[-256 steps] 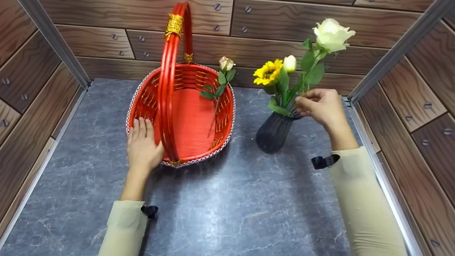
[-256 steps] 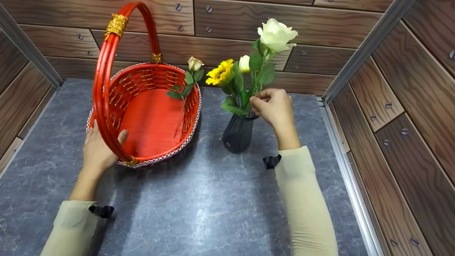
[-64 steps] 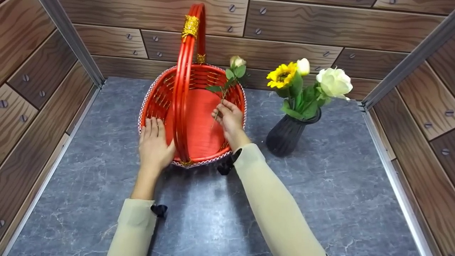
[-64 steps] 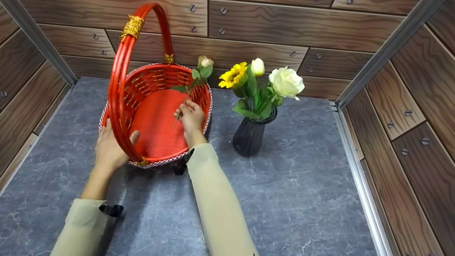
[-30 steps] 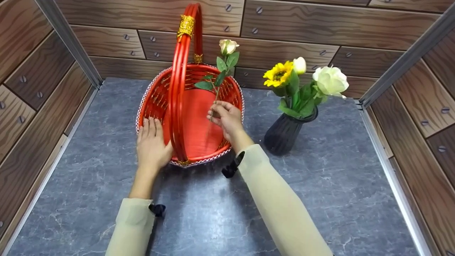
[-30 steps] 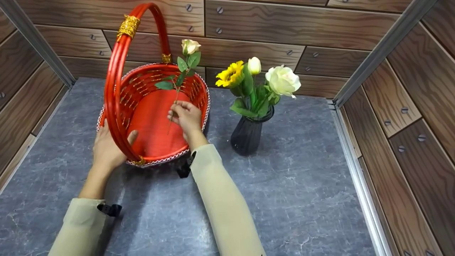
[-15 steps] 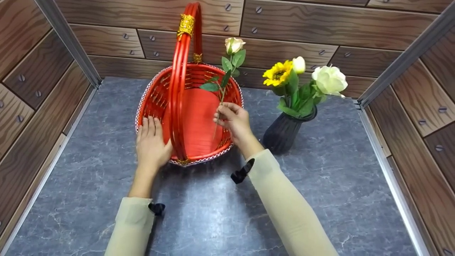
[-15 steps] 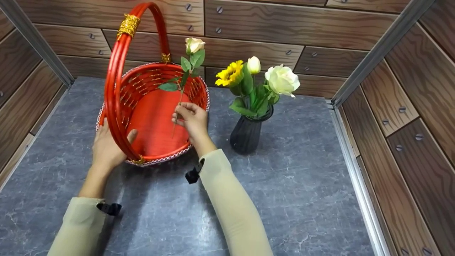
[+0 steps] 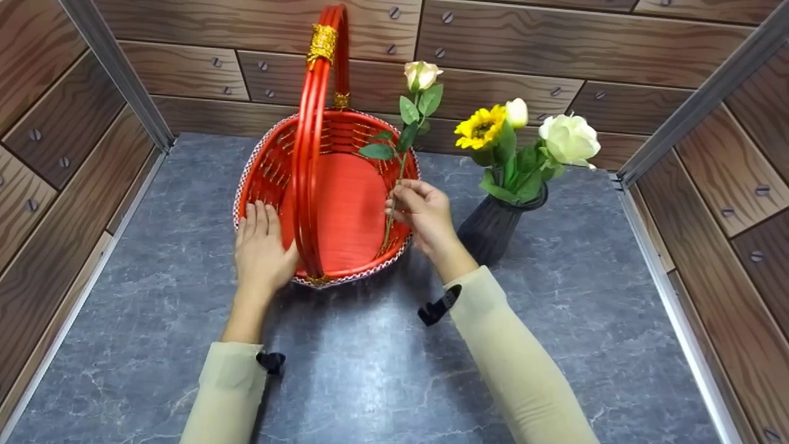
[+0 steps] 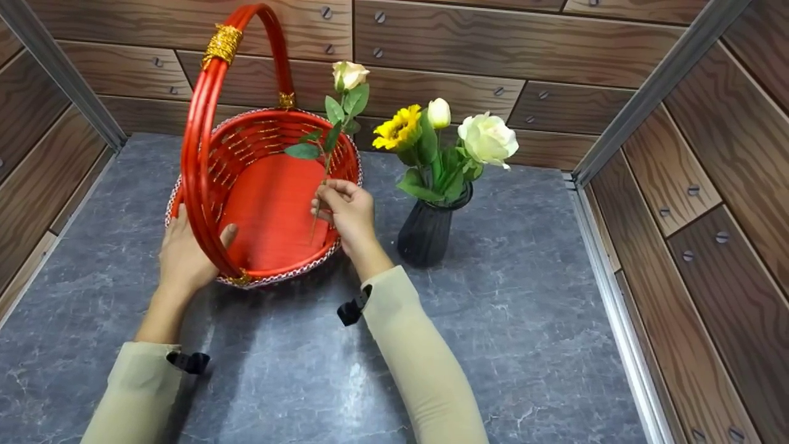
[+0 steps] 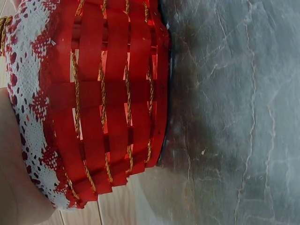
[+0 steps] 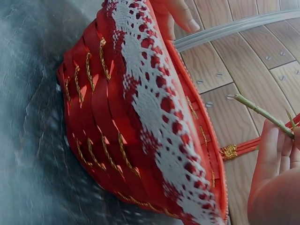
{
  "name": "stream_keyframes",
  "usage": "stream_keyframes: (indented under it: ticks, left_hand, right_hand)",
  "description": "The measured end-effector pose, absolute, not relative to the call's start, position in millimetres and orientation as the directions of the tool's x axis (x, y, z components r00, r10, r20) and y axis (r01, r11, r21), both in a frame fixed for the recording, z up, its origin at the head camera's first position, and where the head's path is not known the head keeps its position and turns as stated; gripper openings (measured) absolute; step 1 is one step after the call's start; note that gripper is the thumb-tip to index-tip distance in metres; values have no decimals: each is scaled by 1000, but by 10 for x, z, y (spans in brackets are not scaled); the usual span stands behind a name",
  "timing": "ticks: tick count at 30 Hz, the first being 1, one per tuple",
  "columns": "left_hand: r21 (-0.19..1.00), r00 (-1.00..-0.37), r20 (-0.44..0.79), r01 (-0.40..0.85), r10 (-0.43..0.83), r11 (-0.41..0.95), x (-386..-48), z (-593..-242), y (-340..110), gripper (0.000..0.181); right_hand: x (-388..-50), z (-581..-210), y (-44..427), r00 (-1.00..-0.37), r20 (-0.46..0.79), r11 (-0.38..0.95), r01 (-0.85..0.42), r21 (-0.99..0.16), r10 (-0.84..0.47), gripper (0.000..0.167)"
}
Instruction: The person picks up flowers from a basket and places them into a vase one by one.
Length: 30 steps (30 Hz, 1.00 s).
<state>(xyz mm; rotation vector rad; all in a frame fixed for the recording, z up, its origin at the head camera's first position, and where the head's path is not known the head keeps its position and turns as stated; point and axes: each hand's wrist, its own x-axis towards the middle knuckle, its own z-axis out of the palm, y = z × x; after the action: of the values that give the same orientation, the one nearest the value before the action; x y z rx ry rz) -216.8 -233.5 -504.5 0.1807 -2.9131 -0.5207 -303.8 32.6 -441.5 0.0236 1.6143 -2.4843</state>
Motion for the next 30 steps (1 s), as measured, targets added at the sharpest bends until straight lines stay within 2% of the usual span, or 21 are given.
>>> stream_keyframes:
  ticks: [10,30]
  left_hand:
    - [349,-983,111,-101,-149,932,-2159,-5030,-2344,86]
    - [350,-980,137,-91,-147,932,-2174,-5037,-2331,85]
  right_hand:
    - [-2928,-4248,575,-989,-65,-371,110,-922,-133,7]
    - [-2642,-3908,983,-994,58,-331,-25,-943,-88,6]
